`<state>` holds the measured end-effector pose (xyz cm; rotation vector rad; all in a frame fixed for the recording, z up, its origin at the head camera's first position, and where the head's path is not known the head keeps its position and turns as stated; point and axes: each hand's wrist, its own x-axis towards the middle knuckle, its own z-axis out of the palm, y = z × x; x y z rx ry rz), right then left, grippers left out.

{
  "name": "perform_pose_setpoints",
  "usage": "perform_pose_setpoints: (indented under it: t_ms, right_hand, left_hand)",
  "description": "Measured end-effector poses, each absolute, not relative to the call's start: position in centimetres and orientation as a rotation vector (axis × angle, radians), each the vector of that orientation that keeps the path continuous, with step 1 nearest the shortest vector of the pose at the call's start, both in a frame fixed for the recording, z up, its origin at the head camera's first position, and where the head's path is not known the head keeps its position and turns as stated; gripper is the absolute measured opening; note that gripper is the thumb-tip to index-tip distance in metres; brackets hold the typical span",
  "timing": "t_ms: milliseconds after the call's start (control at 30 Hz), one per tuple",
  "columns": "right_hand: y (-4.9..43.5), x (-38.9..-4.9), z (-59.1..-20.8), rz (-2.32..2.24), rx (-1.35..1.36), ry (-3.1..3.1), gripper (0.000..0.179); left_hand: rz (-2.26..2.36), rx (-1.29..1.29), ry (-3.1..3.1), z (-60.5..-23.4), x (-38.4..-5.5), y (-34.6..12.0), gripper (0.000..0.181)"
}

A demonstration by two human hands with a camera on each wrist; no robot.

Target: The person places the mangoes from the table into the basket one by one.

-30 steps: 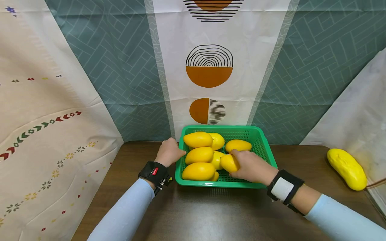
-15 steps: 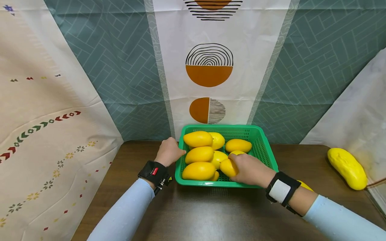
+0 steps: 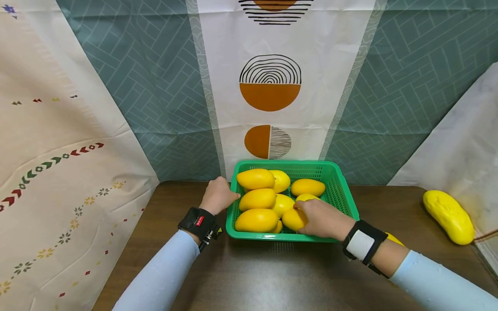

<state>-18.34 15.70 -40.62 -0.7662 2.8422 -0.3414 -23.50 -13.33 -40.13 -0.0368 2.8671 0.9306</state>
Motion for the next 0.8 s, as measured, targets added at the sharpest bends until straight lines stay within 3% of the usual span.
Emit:
perform_pose_setpoints:
  t_ms: [467, 800]
  right_hand:
    - [15.97, -18.30, -40.77, -0.362, -0.787, 2.819, 0.051]
    - [16.35, -17.89, -40.85, -0.360, -0.840, 2.777, 0.056]
  left_hand:
    - [0.911, -0.049, 2.864, -39.86, -23.49, -13.22, 0.029]
    - [0.915, -0.054, 2.875, -39.96, -23.33, -13.26, 0.028]
